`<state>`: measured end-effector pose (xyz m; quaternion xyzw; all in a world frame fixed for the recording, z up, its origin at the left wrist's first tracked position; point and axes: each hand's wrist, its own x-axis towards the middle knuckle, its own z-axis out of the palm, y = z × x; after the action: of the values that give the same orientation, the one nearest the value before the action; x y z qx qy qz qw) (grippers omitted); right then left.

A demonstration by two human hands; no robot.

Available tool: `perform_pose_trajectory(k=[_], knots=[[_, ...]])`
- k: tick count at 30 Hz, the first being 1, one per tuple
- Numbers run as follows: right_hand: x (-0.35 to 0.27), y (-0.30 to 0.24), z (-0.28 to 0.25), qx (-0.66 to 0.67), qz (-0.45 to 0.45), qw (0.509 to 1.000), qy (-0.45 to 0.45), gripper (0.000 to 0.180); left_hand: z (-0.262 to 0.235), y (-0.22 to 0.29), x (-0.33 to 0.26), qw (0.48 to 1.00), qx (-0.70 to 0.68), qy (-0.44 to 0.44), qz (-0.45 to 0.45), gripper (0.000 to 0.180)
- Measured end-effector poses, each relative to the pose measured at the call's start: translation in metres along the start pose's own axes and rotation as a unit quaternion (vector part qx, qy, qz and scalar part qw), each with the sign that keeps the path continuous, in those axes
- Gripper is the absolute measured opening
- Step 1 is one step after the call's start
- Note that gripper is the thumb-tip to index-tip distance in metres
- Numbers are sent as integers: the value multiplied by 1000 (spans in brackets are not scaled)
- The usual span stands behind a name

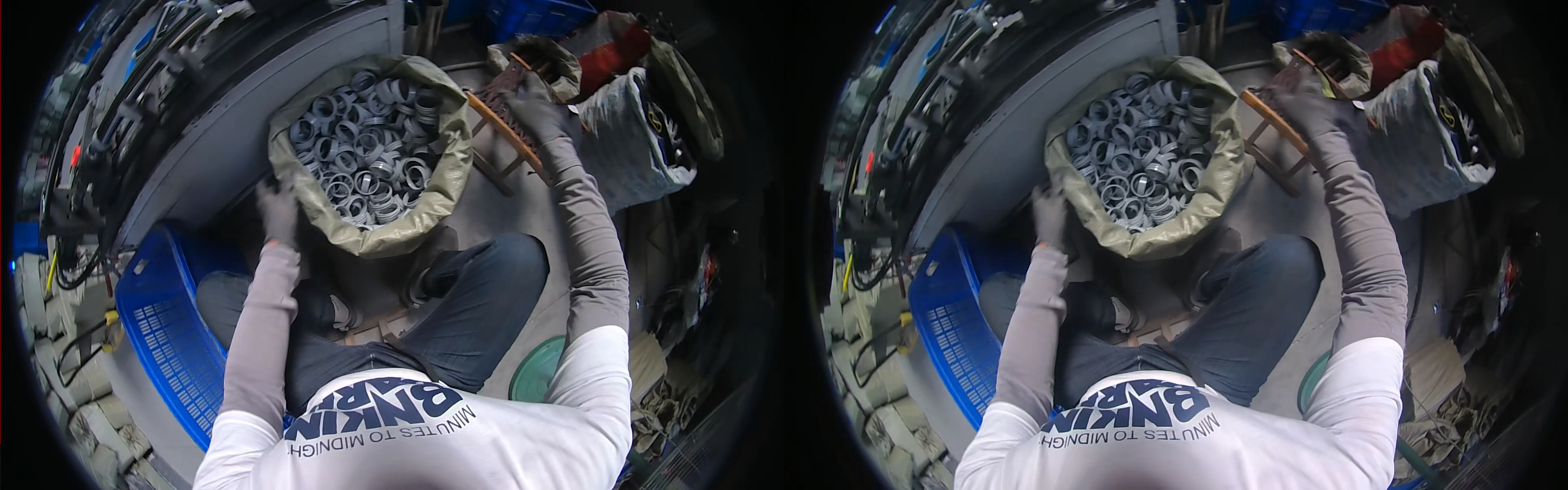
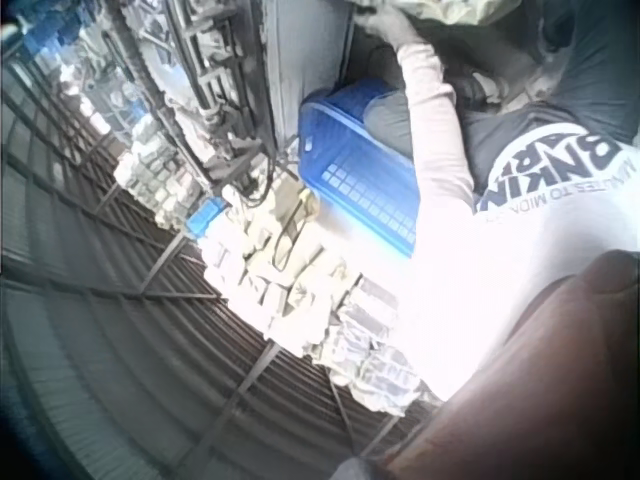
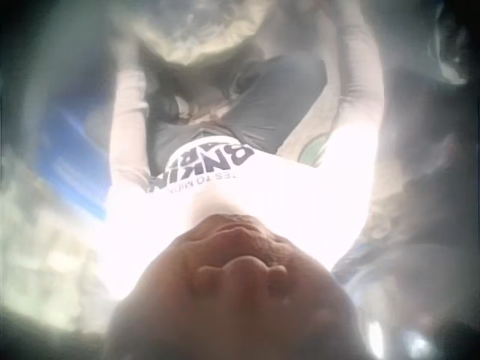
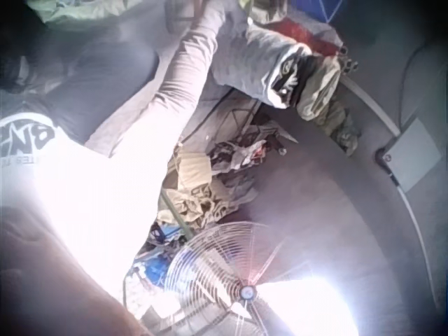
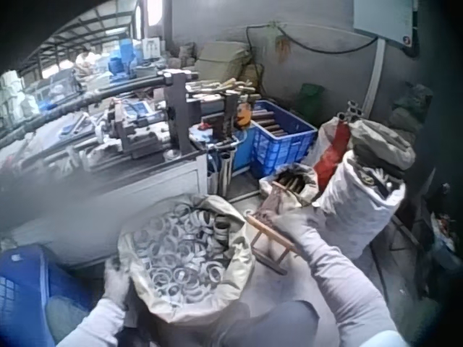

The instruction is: The person takes metal pipes from a basket, fits rings onto both ends of each pipe, inserts them into a machine, and places them back into the basket. The person then adjusts the bag of rings, stands up, and removes their gloves.

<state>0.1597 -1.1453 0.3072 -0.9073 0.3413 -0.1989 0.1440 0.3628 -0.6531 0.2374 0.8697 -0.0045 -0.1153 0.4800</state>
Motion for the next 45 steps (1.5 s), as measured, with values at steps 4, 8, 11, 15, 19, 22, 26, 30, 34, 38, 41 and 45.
perform_pose_trajectory(k=[4, 8, 11, 15, 19, 22, 26, 30, 34, 38, 41, 45], knots=[[15, -94, 68, 41, 105, 965, -238, 109, 62, 31, 38, 972, 195, 123, -38, 56], [-34, -120, 109, 293, 185, 932, -104, 56, 11, -20, 51, 865, 441, -121, 206, 33], [-103, -88, 36, 201, 105, 953, -201, 49, -42, -24, -31, 977, -165, -117, 66, 29], [-52, -60, 60, 380, 105, 910, -128, 41, -16, 3, -5, 978, -124, -74, 150, 38], [14, -108, 89, 334, 23, 941, -55, 35, -38, 1, 126, 971, 115, -43, 204, 43], [-64, -46, 77, 124, -83, 977, -155, 42, -33, 11, 34, 971, 55, -55, 224, 36], [-55, -96, 18, 360, 37, 916, -171, 48, -33, 19, 31, 986, -48, -63, 150, 37], [-13, -69, 83, 403, 92, 907, -76, 35, -20, 48, 67, 987, -63, -71, 129, 35], [-32, -17, 56, 272, -91, 945, -155, 49, -62, -20, 65, 902, 80, -121, 407, 33], [-34, -36, 39, 297, 79, 909, -281, 53, -86, 4, 60, 970, -33, -242, 0, 53], [-36, -67, 15, -50, -55, 993, -91, 83, -69, 72, 31, 955, 232, 83, 164, 75], [-15, -153, 72, -214, -163, 962, 50, 81, 11, 73, 62, 902, 373, 108, 188, 78]])
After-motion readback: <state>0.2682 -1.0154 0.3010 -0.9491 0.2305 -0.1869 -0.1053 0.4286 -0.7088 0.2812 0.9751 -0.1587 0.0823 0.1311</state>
